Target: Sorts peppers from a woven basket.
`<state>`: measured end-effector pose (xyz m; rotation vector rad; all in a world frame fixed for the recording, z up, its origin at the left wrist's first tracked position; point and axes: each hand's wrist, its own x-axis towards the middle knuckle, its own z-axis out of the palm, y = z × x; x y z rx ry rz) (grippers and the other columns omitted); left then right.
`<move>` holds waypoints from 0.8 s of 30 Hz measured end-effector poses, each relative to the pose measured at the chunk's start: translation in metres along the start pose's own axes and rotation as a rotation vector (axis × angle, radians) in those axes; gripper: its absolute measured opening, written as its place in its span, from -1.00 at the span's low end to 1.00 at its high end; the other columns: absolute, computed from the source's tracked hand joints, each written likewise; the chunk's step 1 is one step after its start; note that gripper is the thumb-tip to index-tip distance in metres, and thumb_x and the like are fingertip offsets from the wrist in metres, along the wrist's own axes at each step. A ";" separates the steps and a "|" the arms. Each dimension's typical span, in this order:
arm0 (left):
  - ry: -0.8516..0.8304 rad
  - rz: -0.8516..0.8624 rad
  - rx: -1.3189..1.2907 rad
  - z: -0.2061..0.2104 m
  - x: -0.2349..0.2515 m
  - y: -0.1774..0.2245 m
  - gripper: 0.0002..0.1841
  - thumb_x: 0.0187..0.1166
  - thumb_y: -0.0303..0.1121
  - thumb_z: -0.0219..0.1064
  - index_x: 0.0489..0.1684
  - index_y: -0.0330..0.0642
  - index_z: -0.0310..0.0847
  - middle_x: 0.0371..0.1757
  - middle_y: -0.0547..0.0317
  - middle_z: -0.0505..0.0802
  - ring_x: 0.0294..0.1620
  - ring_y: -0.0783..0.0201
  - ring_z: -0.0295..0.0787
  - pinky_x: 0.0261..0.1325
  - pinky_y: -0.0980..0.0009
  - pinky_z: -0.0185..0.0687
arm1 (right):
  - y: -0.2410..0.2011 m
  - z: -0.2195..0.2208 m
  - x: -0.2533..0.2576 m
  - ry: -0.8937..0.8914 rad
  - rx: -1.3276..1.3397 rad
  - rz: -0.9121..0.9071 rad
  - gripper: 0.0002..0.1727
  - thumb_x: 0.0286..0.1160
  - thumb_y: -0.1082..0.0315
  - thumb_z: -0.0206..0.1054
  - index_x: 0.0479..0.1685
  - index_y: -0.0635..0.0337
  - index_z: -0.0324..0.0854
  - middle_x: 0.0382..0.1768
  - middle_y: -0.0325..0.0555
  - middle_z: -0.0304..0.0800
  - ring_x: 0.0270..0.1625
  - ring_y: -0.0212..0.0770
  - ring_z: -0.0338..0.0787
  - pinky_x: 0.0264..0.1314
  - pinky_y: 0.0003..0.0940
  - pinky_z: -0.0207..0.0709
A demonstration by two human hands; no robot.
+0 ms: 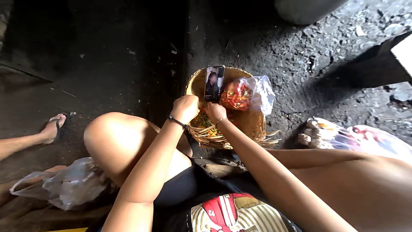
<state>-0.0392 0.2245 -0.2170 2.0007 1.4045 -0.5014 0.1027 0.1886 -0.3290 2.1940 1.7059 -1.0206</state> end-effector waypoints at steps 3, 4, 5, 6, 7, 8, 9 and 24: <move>0.002 -0.013 0.011 0.002 0.001 -0.001 -0.62 0.60 -0.25 0.39 0.36 -0.06 0.73 0.18 -0.09 0.87 0.28 -0.14 0.79 0.27 -0.25 0.64 | -0.006 0.003 0.000 -0.009 0.036 -0.015 -0.65 0.79 0.19 0.15 0.26 0.24 0.67 0.14 0.29 0.82 0.26 0.34 0.79 0.23 0.40 0.59; 0.002 0.011 0.005 0.004 0.003 -0.001 -0.63 0.59 -0.24 0.42 0.35 -0.04 0.74 0.20 -0.09 0.87 0.29 -0.14 0.79 0.28 -0.25 0.65 | -0.002 0.006 0.003 0.009 0.067 -0.031 -0.66 0.77 0.20 0.19 0.25 0.22 0.68 0.12 0.30 0.82 0.23 0.38 0.79 0.19 0.44 0.58; 0.013 0.066 -0.014 0.008 0.005 -0.001 -0.64 0.58 -0.22 0.44 0.31 -0.04 0.77 0.19 -0.07 0.88 0.28 -0.12 0.80 0.30 -0.25 0.65 | 0.002 0.009 0.003 0.018 0.084 -0.042 -0.66 0.76 0.19 0.20 0.27 0.19 0.68 0.12 0.31 0.82 0.23 0.39 0.79 0.20 0.47 0.57; 0.036 0.144 -0.037 0.013 0.008 -0.002 -0.67 0.57 -0.20 0.45 0.25 -0.03 0.80 0.16 -0.03 0.89 0.24 -0.07 0.83 0.29 -0.21 0.68 | 0.005 0.007 0.001 0.003 0.099 -0.047 -0.62 0.78 0.16 0.16 0.35 0.16 0.64 0.18 0.31 0.80 0.28 0.39 0.76 0.26 0.49 0.53; 0.064 0.234 -0.075 0.017 0.012 -0.004 -0.70 0.58 -0.20 0.44 0.19 -0.05 0.83 0.12 0.02 0.91 0.20 0.01 0.85 0.30 -0.15 0.70 | 0.003 0.004 -0.002 -0.019 0.104 -0.050 -0.57 0.81 0.12 0.11 0.45 0.14 0.59 0.25 0.32 0.76 0.35 0.39 0.73 0.33 0.48 0.50; 0.082 0.322 -0.117 0.018 0.015 -0.007 -0.72 0.63 -0.23 0.38 0.17 -0.12 0.82 0.14 0.02 0.91 0.23 0.06 0.84 0.35 -0.07 0.68 | 0.000 0.002 -0.004 -0.029 0.120 -0.052 -0.53 0.83 0.10 0.09 0.50 0.17 0.56 0.31 0.35 0.73 0.39 0.40 0.69 0.37 0.48 0.47; 0.103 0.399 -0.165 0.020 0.017 -0.009 -0.73 0.68 -0.28 0.33 0.17 -0.20 0.80 0.16 -0.02 0.89 0.27 0.07 0.82 0.42 -0.01 0.64 | -0.001 0.003 -0.007 -0.029 0.136 -0.052 -0.52 0.81 0.11 0.10 0.51 0.20 0.56 0.32 0.38 0.72 0.41 0.43 0.68 0.38 0.50 0.46; 0.320 0.069 -0.614 0.034 -0.022 -0.012 -0.67 0.81 -0.41 0.13 0.32 -0.44 0.66 0.25 -0.32 0.80 0.27 -0.10 0.77 0.45 0.01 0.58 | 0.024 -0.017 0.020 -0.181 0.110 -0.347 -0.47 0.72 0.10 0.24 0.24 0.51 0.66 0.28 0.47 0.71 0.44 0.41 0.65 0.50 0.41 0.41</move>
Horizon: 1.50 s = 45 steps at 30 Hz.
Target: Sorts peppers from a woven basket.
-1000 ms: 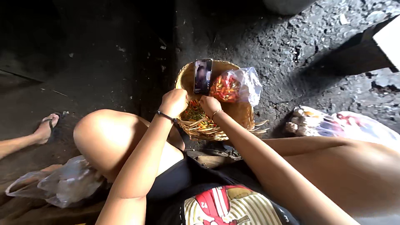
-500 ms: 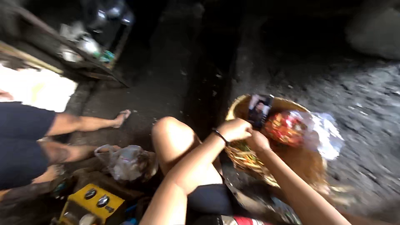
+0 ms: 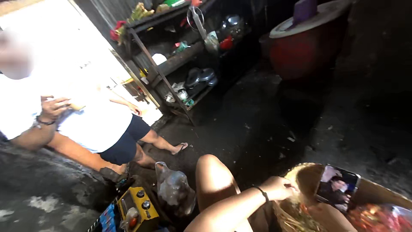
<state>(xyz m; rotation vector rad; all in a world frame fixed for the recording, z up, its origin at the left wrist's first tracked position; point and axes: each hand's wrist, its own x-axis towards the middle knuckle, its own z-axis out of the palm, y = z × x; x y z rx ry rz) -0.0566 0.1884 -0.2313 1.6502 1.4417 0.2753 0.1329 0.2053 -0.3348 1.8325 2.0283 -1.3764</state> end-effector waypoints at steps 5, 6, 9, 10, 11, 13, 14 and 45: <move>0.021 -0.211 -0.258 0.026 0.014 0.007 -0.59 0.87 -0.34 0.07 0.53 -0.36 0.56 0.46 -0.34 0.70 0.51 -0.14 0.62 0.59 -0.07 0.43 | 0.005 -0.022 -0.011 0.027 0.329 -0.167 -0.52 0.79 0.11 0.20 0.31 0.40 0.66 0.21 0.35 0.77 0.31 0.26 0.76 0.46 0.27 0.50; 0.025 -0.227 -0.347 0.033 0.016 0.011 -0.60 0.87 -0.33 0.07 0.49 -0.37 0.58 0.47 -0.31 0.69 0.52 -0.10 0.61 0.61 -0.05 0.42 | 0.006 -0.024 -0.018 0.048 0.381 -0.164 -0.52 0.80 0.11 0.18 0.30 0.39 0.66 0.19 0.32 0.79 0.27 0.22 0.77 0.44 0.24 0.52; 0.046 -0.231 -0.514 0.044 0.020 0.012 -0.64 0.83 -0.37 0.13 0.40 -0.43 0.63 0.43 -0.28 0.71 0.46 0.00 0.62 0.55 0.03 0.46 | 0.005 -0.024 -0.023 0.117 0.478 -0.173 -0.54 0.80 0.15 0.18 0.25 0.45 0.66 0.12 0.37 0.77 0.15 0.21 0.79 0.31 0.22 0.57; 0.037 -0.225 -0.546 0.048 0.022 0.012 -0.64 0.82 -0.39 0.15 0.40 -0.44 0.61 0.43 -0.28 0.70 0.45 0.01 0.61 0.55 0.05 0.46 | 0.010 -0.022 -0.021 0.137 0.494 -0.171 -0.55 0.80 0.16 0.19 0.23 0.46 0.66 0.09 0.38 0.77 0.09 0.20 0.79 0.25 0.22 0.58; 0.025 -0.215 -0.562 0.051 0.024 0.012 -0.64 0.80 -0.42 0.18 0.42 -0.46 0.59 0.44 -0.29 0.69 0.45 0.02 0.61 0.55 0.07 0.46 | 0.013 -0.020 -0.019 0.160 0.503 -0.166 -0.57 0.80 0.19 0.20 0.20 0.47 0.66 0.05 0.39 0.77 0.04 0.19 0.79 0.21 0.21 0.58; 0.017 -0.203 -0.563 0.056 0.022 0.011 -0.63 0.74 -0.51 0.23 0.45 -0.51 0.55 0.45 -0.36 0.67 0.45 -0.03 0.61 0.55 0.07 0.45 | 0.012 -0.019 -0.024 0.193 0.522 -0.146 -0.59 0.76 0.21 0.26 0.15 0.49 0.69 0.00 0.39 0.78 0.01 0.19 0.77 0.18 0.20 0.56; 0.020 -0.198 -0.553 0.056 0.021 0.012 -0.61 0.71 -0.54 0.25 0.46 -0.52 0.53 0.46 -0.38 0.66 0.45 -0.05 0.60 0.55 0.05 0.45 | 0.010 -0.020 -0.026 0.219 0.537 -0.140 -0.59 0.74 0.20 0.30 0.11 0.49 0.71 -0.04 0.36 0.80 -0.02 0.17 0.78 0.17 0.19 0.57; 0.233 -0.206 -0.717 0.060 0.019 0.019 -0.66 0.66 -0.51 0.34 0.32 -0.51 0.61 0.28 -0.25 0.75 0.22 0.11 0.69 0.38 0.16 0.58 | -0.001 -0.012 -0.025 0.443 0.850 -0.277 -0.64 0.68 0.17 0.35 0.00 0.39 0.64 -0.35 0.01 0.68 -0.41 -0.22 0.59 -0.26 -0.16 0.53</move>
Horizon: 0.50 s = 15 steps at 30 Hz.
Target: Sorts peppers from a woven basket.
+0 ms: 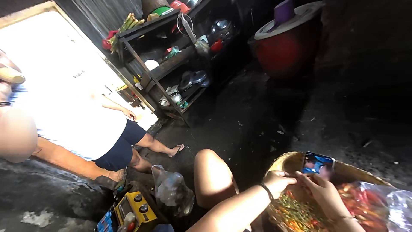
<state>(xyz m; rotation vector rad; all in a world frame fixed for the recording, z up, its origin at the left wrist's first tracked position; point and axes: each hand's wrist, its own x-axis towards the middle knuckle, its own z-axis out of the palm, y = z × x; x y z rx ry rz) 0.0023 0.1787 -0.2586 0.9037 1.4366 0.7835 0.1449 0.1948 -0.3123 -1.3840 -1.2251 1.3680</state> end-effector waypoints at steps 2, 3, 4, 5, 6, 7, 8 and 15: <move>-0.018 0.001 -0.056 0.000 0.000 0.000 -0.67 0.67 -0.51 0.31 0.34 -0.50 0.61 0.30 -0.24 0.76 0.25 0.13 0.69 0.40 0.17 0.57 | -0.003 -0.002 0.000 0.024 -0.027 -0.021 -0.65 0.67 0.18 0.37 -0.04 0.39 0.63 -0.38 0.02 0.66 -0.42 -0.20 0.58 -0.26 -0.12 0.53; -0.029 -0.005 -0.074 -0.001 0.001 -0.001 -0.66 0.68 -0.51 0.31 0.34 -0.51 0.60 0.30 -0.24 0.76 0.24 0.13 0.69 0.39 0.17 0.58 | -0.005 -0.003 -0.001 0.032 -0.043 -0.039 -0.66 0.67 0.19 0.37 -0.06 0.38 0.63 -0.38 0.02 0.64 -0.42 -0.19 0.58 -0.26 -0.10 0.52; -0.032 -0.020 -0.073 -0.001 0.002 0.000 -0.66 0.68 -0.49 0.32 0.34 -0.51 0.60 0.29 -0.24 0.76 0.22 0.12 0.69 0.37 0.16 0.59 | -0.008 -0.004 -0.002 0.041 -0.065 -0.062 -0.67 0.67 0.20 0.37 -0.06 0.39 0.63 -0.37 0.06 0.64 -0.40 -0.14 0.59 -0.24 -0.04 0.53; -0.031 -0.041 -0.052 -0.001 0.002 0.001 -0.66 0.69 -0.45 0.33 0.32 -0.50 0.59 0.26 -0.24 0.75 0.20 0.11 0.69 0.35 0.14 0.60 | -0.013 -0.005 -0.004 0.043 -0.096 -0.088 -0.66 0.68 0.22 0.36 -0.02 0.42 0.64 -0.32 0.15 0.67 -0.34 -0.04 0.63 -0.17 0.08 0.54; -0.039 -0.064 -0.024 -0.003 0.003 0.002 -0.65 0.71 -0.42 0.32 0.33 -0.49 0.58 0.27 -0.25 0.75 0.21 0.10 0.70 0.36 0.13 0.61 | -0.016 -0.004 -0.006 0.045 -0.134 -0.117 -0.67 0.68 0.23 0.36 0.00 0.44 0.64 -0.28 0.21 0.69 -0.28 0.04 0.66 -0.11 0.16 0.54; -0.057 -0.085 -0.002 -0.004 0.003 0.004 -0.63 0.73 -0.41 0.30 0.36 -0.51 0.55 0.29 -0.28 0.73 0.23 0.07 0.69 0.39 0.11 0.59 | -0.019 -0.004 -0.007 0.046 -0.171 -0.145 -0.67 0.68 0.25 0.35 0.02 0.45 0.64 -0.24 0.27 0.71 -0.22 0.12 0.69 -0.04 0.24 0.53; -0.078 -0.103 0.006 -0.005 0.002 0.005 -0.63 0.73 -0.43 0.28 0.38 -0.52 0.53 0.29 -0.29 0.72 0.23 0.07 0.68 0.38 0.11 0.59 | -0.022 -0.004 -0.009 0.046 -0.203 -0.167 -0.68 0.69 0.27 0.34 0.02 0.46 0.63 -0.21 0.31 0.71 -0.16 0.17 0.71 0.02 0.28 0.51; -0.147 -0.086 -0.123 -0.010 -0.003 0.016 -0.77 0.75 -0.50 0.23 0.24 -0.43 0.53 0.03 -0.02 0.76 -0.10 0.31 0.71 0.05 0.36 0.70 | -0.029 -0.003 -0.013 0.041 -0.061 -0.091 -0.64 0.75 0.14 0.28 -0.08 0.37 0.63 -0.38 0.02 0.67 -0.39 -0.18 0.62 -0.23 -0.12 0.55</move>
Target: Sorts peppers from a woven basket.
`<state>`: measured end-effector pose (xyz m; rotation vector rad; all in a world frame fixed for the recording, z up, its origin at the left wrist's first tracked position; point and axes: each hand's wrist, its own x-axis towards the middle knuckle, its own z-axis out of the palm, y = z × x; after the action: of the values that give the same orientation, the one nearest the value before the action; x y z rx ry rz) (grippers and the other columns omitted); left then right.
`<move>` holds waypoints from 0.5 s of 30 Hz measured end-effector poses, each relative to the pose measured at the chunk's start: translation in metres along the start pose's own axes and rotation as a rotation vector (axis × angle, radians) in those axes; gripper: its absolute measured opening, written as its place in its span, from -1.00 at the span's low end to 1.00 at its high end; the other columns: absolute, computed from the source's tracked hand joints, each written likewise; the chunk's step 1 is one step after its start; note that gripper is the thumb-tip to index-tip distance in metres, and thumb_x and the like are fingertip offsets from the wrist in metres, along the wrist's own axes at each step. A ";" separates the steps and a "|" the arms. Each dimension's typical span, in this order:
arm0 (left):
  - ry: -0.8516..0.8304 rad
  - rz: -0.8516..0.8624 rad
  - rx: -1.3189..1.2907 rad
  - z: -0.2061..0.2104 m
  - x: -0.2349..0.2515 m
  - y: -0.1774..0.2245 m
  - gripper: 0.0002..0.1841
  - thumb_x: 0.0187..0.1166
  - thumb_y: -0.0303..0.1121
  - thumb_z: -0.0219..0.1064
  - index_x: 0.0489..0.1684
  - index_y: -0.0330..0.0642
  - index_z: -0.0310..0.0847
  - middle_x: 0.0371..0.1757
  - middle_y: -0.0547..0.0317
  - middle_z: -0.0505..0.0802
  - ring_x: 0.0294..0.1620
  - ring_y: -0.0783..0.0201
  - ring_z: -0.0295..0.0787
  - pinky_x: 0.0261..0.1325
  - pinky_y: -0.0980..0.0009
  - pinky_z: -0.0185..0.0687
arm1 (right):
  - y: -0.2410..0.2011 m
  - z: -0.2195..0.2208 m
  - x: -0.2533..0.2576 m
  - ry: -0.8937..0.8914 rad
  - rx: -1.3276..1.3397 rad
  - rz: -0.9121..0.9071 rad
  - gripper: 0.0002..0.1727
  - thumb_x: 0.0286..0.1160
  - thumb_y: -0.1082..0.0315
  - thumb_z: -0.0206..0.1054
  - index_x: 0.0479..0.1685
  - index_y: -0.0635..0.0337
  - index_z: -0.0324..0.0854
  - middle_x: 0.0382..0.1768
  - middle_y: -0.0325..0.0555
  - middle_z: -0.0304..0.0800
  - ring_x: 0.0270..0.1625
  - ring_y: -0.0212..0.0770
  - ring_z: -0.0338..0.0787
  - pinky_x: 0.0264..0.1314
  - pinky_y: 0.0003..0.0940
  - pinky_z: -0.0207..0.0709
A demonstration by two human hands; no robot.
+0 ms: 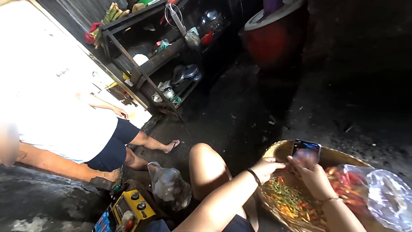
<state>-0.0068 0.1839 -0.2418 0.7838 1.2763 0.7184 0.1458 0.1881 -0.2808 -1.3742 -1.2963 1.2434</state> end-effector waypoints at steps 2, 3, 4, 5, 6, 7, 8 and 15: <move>-0.021 0.029 -0.055 0.001 -0.001 0.001 -0.79 0.74 -0.49 0.25 0.19 -0.41 0.56 -0.01 0.03 0.78 -0.11 0.34 0.71 0.06 0.37 0.70 | -0.001 0.002 0.001 -0.015 0.240 0.058 -0.73 0.75 0.19 0.25 -0.19 0.23 0.59 -0.50 -0.26 0.61 -0.55 -0.46 0.54 -0.46 -0.52 0.48; -0.037 0.045 -0.069 0.001 -0.003 0.001 -0.80 0.74 -0.47 0.26 0.17 -0.39 0.57 -0.02 0.06 0.78 -0.12 0.35 0.72 0.07 0.38 0.70 | -0.001 0.002 0.001 -0.031 0.358 0.092 -0.77 0.75 0.21 0.24 -0.22 0.18 0.58 -0.52 -0.32 0.62 -0.59 -0.52 0.52 -0.52 -0.61 0.44; -0.053 0.058 -0.084 0.001 -0.004 0.000 -0.82 0.75 -0.47 0.26 0.15 -0.38 0.58 -0.04 0.08 0.79 -0.12 0.36 0.73 0.08 0.38 0.70 | -0.002 0.002 0.000 -0.041 0.461 0.132 -0.78 0.76 0.24 0.23 -0.26 0.14 0.58 -0.54 -0.36 0.62 -0.63 -0.55 0.49 -0.58 -0.65 0.40; -0.068 0.070 -0.096 0.001 -0.005 0.000 -0.82 0.75 -0.47 0.25 0.14 -0.38 0.58 -0.05 0.09 0.79 -0.13 0.36 0.74 0.08 0.38 0.70 | -0.004 0.002 -0.001 -0.049 0.551 0.173 -0.77 0.77 0.26 0.21 -0.30 0.11 0.58 -0.56 -0.37 0.62 -0.65 -0.56 0.45 -0.61 -0.68 0.36; -0.078 0.079 -0.108 0.001 -0.006 0.000 -0.83 0.75 -0.48 0.25 0.13 -0.38 0.58 -0.07 0.11 0.79 -0.15 0.37 0.75 0.08 0.39 0.72 | -0.005 0.002 -0.002 -0.058 0.629 0.211 -0.75 0.79 0.28 0.17 -0.33 0.09 0.58 -0.60 -0.39 0.59 -0.69 -0.58 0.41 -0.64 -0.70 0.32; -0.087 0.086 -0.118 0.001 -0.007 0.002 -0.84 0.75 -0.49 0.24 0.13 -0.38 0.58 -0.08 0.12 0.80 -0.15 0.37 0.75 0.09 0.40 0.72 | -0.007 0.004 -0.001 -0.073 0.690 0.242 -0.70 0.82 0.27 0.13 -0.38 0.07 0.58 -0.64 -0.41 0.55 -0.71 -0.59 0.38 -0.66 -0.71 0.30; -0.097 0.092 -0.125 0.000 -0.008 0.004 -0.83 0.75 -0.50 0.24 0.14 -0.38 0.58 -0.09 0.12 0.80 -0.16 0.37 0.75 0.08 0.40 0.72 | -0.008 0.004 0.000 -0.091 0.731 0.267 -0.66 0.84 0.25 0.10 -0.42 0.05 0.58 -0.67 -0.42 0.53 -0.73 -0.59 0.35 -0.68 -0.72 0.27; -0.088 0.246 0.185 0.002 -0.011 0.003 -0.73 0.76 -0.46 0.22 0.20 -0.53 0.60 0.07 -0.12 0.79 0.05 0.25 0.71 0.27 0.25 0.64 | -0.008 0.004 0.000 0.055 0.301 0.114 -0.71 0.68 0.19 0.33 -0.40 0.16 0.53 -0.59 -0.30 0.54 -0.62 -0.47 0.47 -0.53 -0.50 0.44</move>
<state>-0.0064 0.1760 -0.2333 1.1253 1.1895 0.7599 0.1404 0.1891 -0.2737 -1.2679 -0.9586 1.4039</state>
